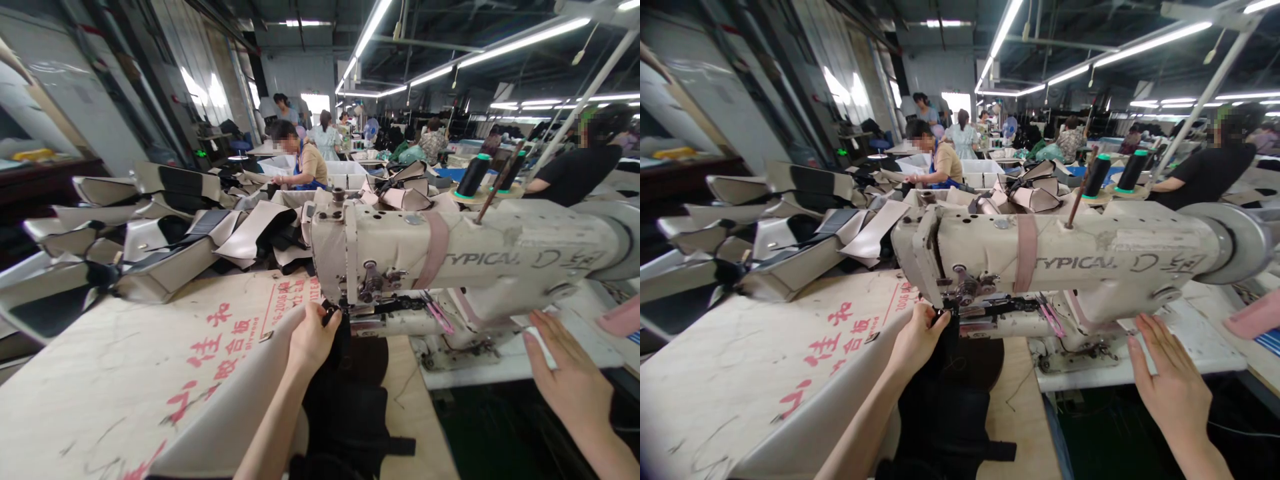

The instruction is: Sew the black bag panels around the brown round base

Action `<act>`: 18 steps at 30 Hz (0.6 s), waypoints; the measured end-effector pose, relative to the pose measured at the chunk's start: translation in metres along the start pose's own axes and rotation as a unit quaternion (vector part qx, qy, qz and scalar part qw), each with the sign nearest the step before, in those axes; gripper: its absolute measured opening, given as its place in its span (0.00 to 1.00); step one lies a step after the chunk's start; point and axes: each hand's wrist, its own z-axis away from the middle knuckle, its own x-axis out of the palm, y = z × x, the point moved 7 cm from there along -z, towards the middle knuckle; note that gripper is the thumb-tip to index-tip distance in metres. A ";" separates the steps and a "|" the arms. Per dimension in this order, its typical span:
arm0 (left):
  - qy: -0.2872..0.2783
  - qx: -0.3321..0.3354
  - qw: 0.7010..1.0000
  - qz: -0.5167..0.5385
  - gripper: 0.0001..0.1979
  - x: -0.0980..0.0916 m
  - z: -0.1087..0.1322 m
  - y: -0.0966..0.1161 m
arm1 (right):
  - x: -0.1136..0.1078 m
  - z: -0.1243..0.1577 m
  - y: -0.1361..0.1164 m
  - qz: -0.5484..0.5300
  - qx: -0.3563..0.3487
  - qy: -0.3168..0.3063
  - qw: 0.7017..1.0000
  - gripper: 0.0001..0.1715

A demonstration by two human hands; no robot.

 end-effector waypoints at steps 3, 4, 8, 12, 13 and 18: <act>0.005 -0.001 1.000 0.000 0.13 -0.001 -0.001 0.000 | -0.010 -0.016 -0.003 -0.013 -0.002 -0.003 1.000 0.23; 0.006 0.000 1.000 0.000 0.13 -0.001 -0.001 0.000 | -0.011 -0.017 -0.005 -0.011 -0.003 -0.009 1.000 0.24; 0.009 0.004 1.000 -0.001 0.13 -0.001 -0.004 0.000 | -0.005 -0.013 -0.011 0.003 0.016 -0.034 0.999 0.29; -0.004 -0.004 1.000 -0.006 0.13 -0.001 -0.010 -0.001 | 0.000 -0.010 -0.014 0.007 0.024 -0.025 0.999 0.29; -0.007 -0.007 1.000 -0.008 0.13 -0.001 -0.012 -0.001 | 0.000 -0.011 -0.013 0.009 0.024 -0.026 0.999 0.29; -0.015 -0.012 1.000 -0.005 0.13 -0.001 -0.021 -0.003 | 0.001 -0.011 -0.009 0.016 0.019 -0.033 0.999 0.28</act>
